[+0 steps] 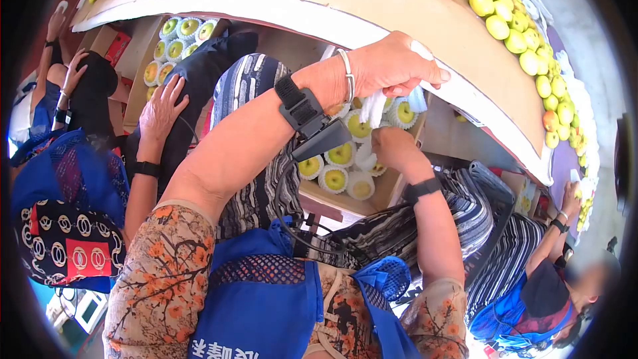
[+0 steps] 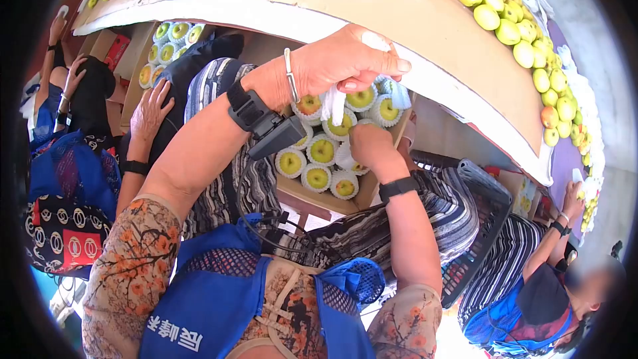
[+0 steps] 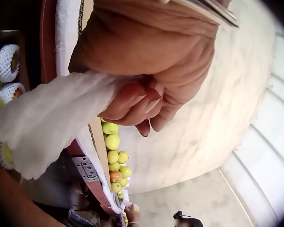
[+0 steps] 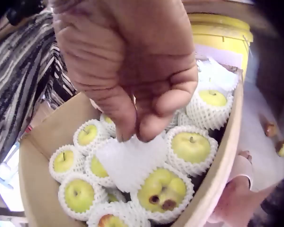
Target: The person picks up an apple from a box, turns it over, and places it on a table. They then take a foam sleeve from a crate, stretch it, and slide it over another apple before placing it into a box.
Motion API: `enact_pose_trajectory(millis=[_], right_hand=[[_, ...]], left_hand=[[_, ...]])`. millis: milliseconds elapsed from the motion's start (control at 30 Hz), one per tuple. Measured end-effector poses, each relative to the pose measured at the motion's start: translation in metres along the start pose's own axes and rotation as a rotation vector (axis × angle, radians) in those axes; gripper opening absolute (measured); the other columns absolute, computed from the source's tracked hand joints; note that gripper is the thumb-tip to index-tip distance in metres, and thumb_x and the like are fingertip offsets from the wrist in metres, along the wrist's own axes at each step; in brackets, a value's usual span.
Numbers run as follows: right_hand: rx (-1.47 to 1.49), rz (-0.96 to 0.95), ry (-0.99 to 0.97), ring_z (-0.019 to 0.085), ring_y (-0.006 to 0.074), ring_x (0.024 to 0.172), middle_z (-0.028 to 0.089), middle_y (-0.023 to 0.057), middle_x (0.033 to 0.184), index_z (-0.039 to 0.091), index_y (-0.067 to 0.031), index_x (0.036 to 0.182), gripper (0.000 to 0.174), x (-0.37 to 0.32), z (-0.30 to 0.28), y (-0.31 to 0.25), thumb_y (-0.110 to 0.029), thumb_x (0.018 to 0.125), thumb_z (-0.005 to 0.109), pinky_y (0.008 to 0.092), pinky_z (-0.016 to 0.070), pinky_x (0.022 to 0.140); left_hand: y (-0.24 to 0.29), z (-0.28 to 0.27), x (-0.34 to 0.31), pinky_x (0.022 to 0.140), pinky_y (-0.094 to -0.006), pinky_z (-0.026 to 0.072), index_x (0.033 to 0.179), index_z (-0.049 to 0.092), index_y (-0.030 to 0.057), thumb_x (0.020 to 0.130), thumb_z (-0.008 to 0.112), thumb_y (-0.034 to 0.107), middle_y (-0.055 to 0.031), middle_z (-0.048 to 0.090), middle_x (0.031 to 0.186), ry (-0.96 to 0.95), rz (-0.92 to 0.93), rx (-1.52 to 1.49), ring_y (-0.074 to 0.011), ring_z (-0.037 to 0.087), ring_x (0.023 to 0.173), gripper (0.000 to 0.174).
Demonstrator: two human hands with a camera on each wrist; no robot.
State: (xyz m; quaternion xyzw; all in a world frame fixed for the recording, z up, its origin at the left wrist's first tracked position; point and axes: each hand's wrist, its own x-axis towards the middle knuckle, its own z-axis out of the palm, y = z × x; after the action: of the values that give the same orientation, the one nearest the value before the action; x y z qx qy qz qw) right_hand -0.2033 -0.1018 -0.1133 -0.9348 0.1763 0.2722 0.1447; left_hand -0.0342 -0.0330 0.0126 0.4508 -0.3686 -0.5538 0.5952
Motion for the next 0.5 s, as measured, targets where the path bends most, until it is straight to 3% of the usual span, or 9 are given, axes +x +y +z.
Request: enact_pose_trajectory(millis=[100, 233, 300, 400, 500], right_hand=[[0.077, -0.044, 0.041, 0.068, 0.0352, 0.091, 0.069, 0.018, 0.093, 0.068, -0.0038, 0.094, 0.021, -0.007, -0.01, 0.002, -0.017, 0.077, 0.069, 0.0439, 0.0547, 0.076], [-0.004, 0.145, 0.057, 0.068, 0.035, 0.094, 0.07, 0.0188, 0.097, 0.068, -0.0019, 0.097, 0.03, -0.011, -0.011, -0.012, -0.025, 0.078, 0.073, 0.0438, 0.0542, 0.08], [0.002, 0.226, 0.005, 0.068, 0.0349, 0.096, 0.07, 0.019, 0.1, 0.068, -0.0017, 0.1, 0.034, -0.009, -0.012, -0.013, -0.027, 0.079, 0.074, 0.0437, 0.0541, 0.081], [0.069, 0.262, -0.02, 0.067, 0.0342, 0.099, 0.069, 0.0191, 0.102, 0.067, -0.001, 0.103, 0.035, -0.004, -0.009, -0.011, -0.027, 0.08, 0.073, 0.0432, 0.0538, 0.083], [0.007, 0.17, -0.033, 0.067, 0.0342, 0.099, 0.069, 0.0187, 0.101, 0.067, -0.0016, 0.104, 0.035, -0.001, -0.006, -0.011, -0.026, 0.08, 0.072, 0.0437, 0.0535, 0.082]], left_hand=[[0.0, -0.007, 0.002, 0.038, -0.0201, 0.0262, 0.091, 0.063, -0.0022, 0.087, 0.073, 0.023, 0.0022, 0.048, 0.056, 0.007, -0.015, 0.001, -0.0035, 0.036, 0.042, 0.027], [0.001, -0.009, 0.001, 0.038, -0.0199, 0.0261, 0.092, 0.063, -0.0018, 0.087, 0.073, 0.023, 0.003, 0.047, 0.056, -0.001, -0.023, -0.007, -0.003, 0.036, 0.043, 0.027], [0.0, -0.006, 0.001, 0.038, -0.0236, 0.0285, 0.085, 0.064, -0.0011, 0.084, 0.072, 0.02, 0.0011, 0.046, 0.052, 0.019, -0.021, 0.0, -0.0064, 0.037, 0.041, 0.022], [0.0, -0.003, 0.001, 0.038, -0.0252, 0.0296, 0.083, 0.064, -0.0003, 0.082, 0.072, 0.017, 0.0004, 0.047, 0.051, 0.028, -0.021, 0.0, -0.0079, 0.037, 0.04, 0.019], [0.0, -0.003, 0.001, 0.038, -0.0249, 0.0297, 0.085, 0.064, -0.0002, 0.082, 0.072, 0.016, 0.0005, 0.048, 0.053, 0.031, -0.02, -0.004, -0.0076, 0.038, 0.041, 0.018]])
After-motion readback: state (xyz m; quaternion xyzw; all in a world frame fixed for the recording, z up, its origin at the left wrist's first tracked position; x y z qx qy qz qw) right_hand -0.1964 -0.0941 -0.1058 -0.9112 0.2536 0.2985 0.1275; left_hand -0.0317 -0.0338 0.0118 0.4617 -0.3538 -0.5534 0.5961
